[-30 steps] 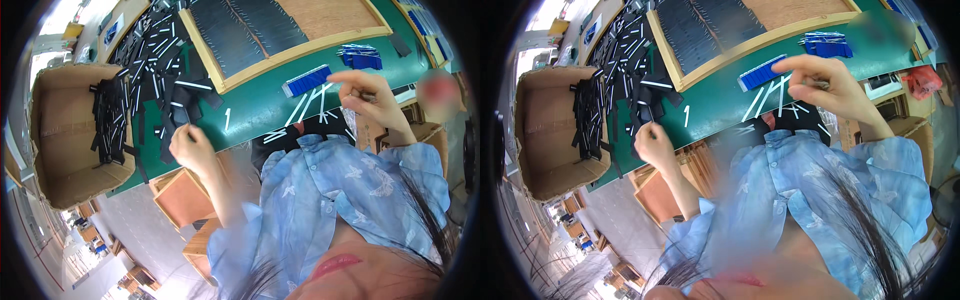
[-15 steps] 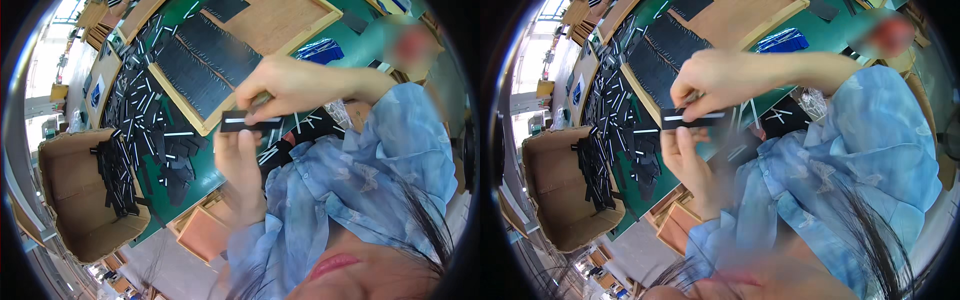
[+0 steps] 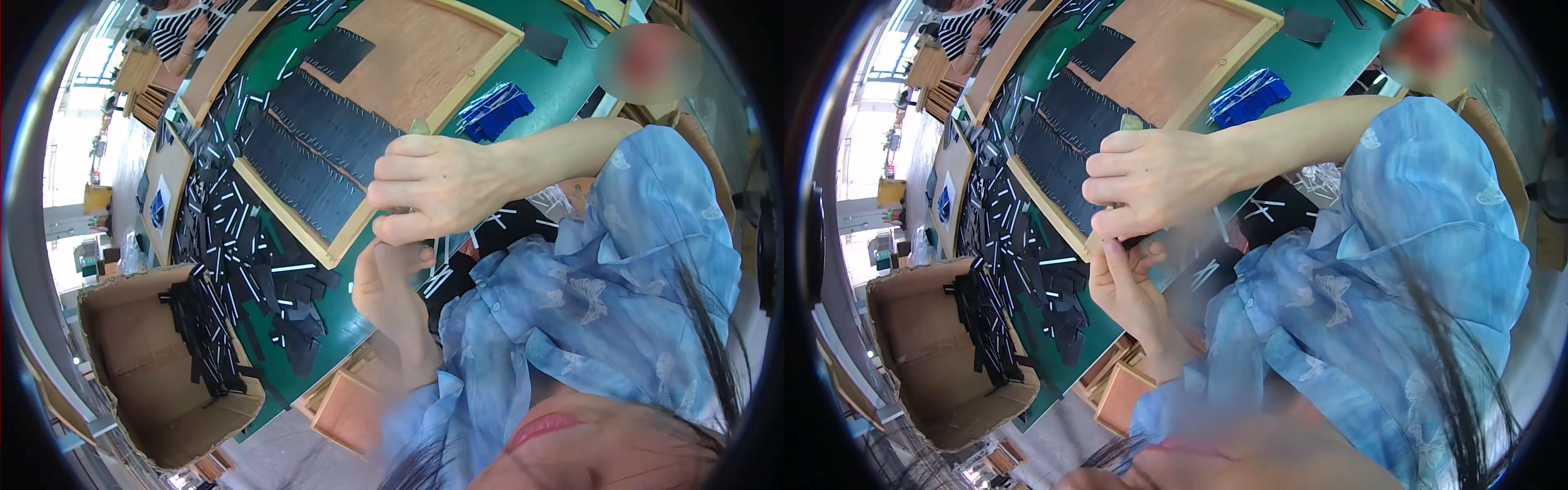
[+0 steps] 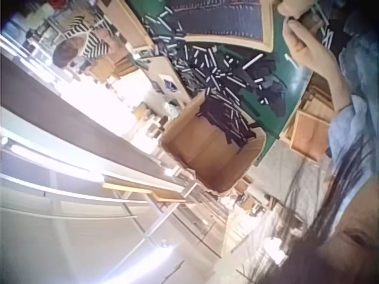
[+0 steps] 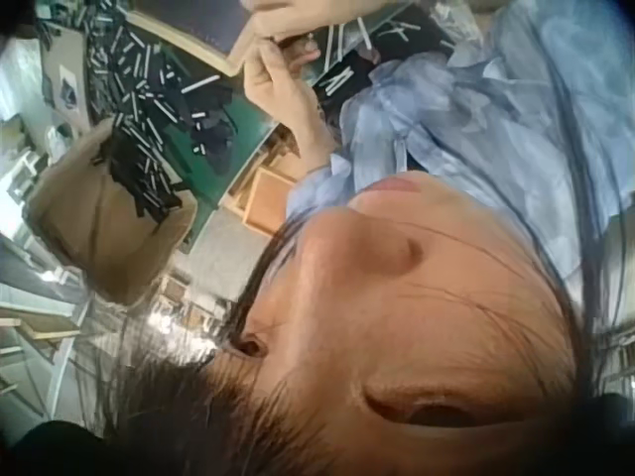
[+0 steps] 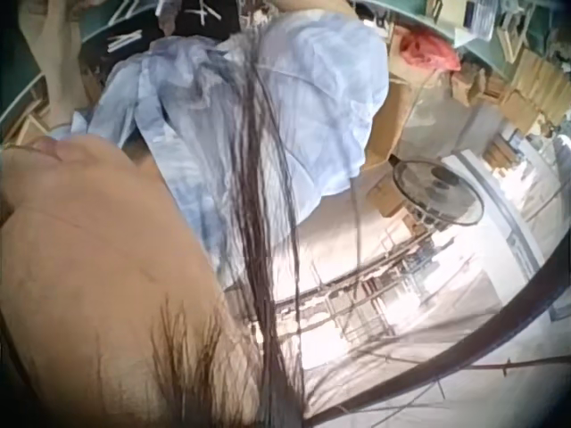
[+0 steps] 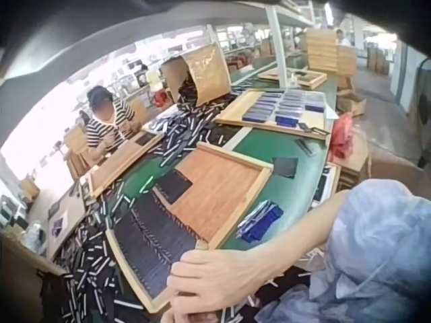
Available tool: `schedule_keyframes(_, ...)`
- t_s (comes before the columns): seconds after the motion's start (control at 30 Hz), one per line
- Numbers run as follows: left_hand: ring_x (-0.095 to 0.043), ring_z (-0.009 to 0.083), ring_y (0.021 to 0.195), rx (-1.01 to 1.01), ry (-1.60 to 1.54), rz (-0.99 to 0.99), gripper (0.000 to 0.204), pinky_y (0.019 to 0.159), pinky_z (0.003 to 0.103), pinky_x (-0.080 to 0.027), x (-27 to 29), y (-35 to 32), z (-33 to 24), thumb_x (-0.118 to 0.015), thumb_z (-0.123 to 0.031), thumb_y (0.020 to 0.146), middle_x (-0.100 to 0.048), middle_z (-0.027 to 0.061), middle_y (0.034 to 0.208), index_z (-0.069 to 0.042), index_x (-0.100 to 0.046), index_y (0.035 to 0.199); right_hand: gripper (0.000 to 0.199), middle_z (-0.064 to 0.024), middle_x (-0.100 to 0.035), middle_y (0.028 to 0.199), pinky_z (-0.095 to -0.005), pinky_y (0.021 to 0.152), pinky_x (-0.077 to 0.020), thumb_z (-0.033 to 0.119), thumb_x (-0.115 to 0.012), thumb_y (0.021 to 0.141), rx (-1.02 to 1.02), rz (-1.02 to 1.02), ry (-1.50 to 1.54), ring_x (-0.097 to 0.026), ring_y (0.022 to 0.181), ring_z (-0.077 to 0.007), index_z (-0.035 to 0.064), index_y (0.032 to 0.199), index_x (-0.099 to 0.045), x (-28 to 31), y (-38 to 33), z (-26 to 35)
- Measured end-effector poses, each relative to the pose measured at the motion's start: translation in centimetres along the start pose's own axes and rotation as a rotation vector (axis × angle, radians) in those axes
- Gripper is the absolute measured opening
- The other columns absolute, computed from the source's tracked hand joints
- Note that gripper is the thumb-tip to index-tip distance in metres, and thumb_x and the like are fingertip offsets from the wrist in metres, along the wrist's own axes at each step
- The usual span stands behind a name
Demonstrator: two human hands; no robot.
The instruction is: Assembling small metal components and pins onto plastic bases on a factory workbench.
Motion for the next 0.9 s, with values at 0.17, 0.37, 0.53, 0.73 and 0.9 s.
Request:
schedule_keyframes(0.17,-0.058,0.0113,0.056,-0.097,0.211,-0.03,0.024,0.048,0.022,-0.047,0.5,0.4,0.9,-0.049,-0.014,0.096,-0.064,0.0101,0.081,0.008,-0.059,0.1,0.013,-0.002,-0.049,0.078,-0.0296,0.065,-0.0387,0.022,-0.059,0.071,-0.018,-0.023,0.012,-0.051,0.077,-0.0183,0.0127,0.076,-0.053,0.1,-0.3,-0.1)
schedule_keyframes(0.37,-0.055,0.0113,0.065,0.036,0.061,0.019,0.026,0.061,0.023,-0.045,0.0,0.8,1.2,-0.045,-0.014,0.096,-0.064,0.0104,0.088,0.004,-0.059,0.108,0.012,-0.0015,-0.048,0.078,-0.0297,0.064,-0.0383,0.021,-0.059,0.071,0.0,0.054,0.047,-0.05,0.076,-0.0182,0.0128,0.075,-0.052,1.2,-1.3,-0.2)
schedule_keyframes(0.53,-0.06,0.014,0.066,-0.047,-0.089,-0.134,0.026,0.059,0.025,-0.048,3.5,1.0,1.0,-0.047,-0.016,0.096,-0.066,0.0169,0.096,0.005,-0.058,0.107,0.012,-0.0037,-0.045,0.075,-0.032,0.062,-0.0378,0.019,-0.059,0.072,0.102,0.367,0.289,-0.048,0.074,-0.0203,0.0105,0.078,-0.052,2.7,-1.9,1.7)
schedule_keyframes(0.73,-0.06,0.0149,0.062,-0.148,-0.032,-0.347,0.034,0.058,0.022,-0.049,5.6,1.2,1.7,-0.046,-0.015,0.095,-0.064,0.0163,0.083,0.008,-0.052,0.12,0.023,-0.0066,-0.05,0.084,-0.0345,0.068,-0.0437,0.02,-0.072,0.068,-0.141,0.593,0.578,-0.053,0.08,-0.0259,0.0083,0.082,-0.058,2.9,-5.9,1.7)
schedule_keyframes(0.9,-0.06,0.0163,0.064,-0.169,-0.012,-0.452,0.031,0.059,0.023,-0.049,6.6,-0.2,1.6,-0.044,-0.015,0.095,-0.063,0.0187,0.084,0.005,-0.053,0.116,0.027,-0.0019,-0.051,0.089,-0.0366,0.063,-0.0453,0.01,-0.075,0.065,-0.508,0.479,0.531,-0.056,0.078,-0.0233,0.0105,0.089,-0.063,1.8,-8.1,-2.6)
Point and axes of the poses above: each hand's wrist, its own y-axis towards the middle knuckle, its own x-axis out of the back of the hand, z = x × y, the point moved 2 cm from there along y, towards the middle knuckle
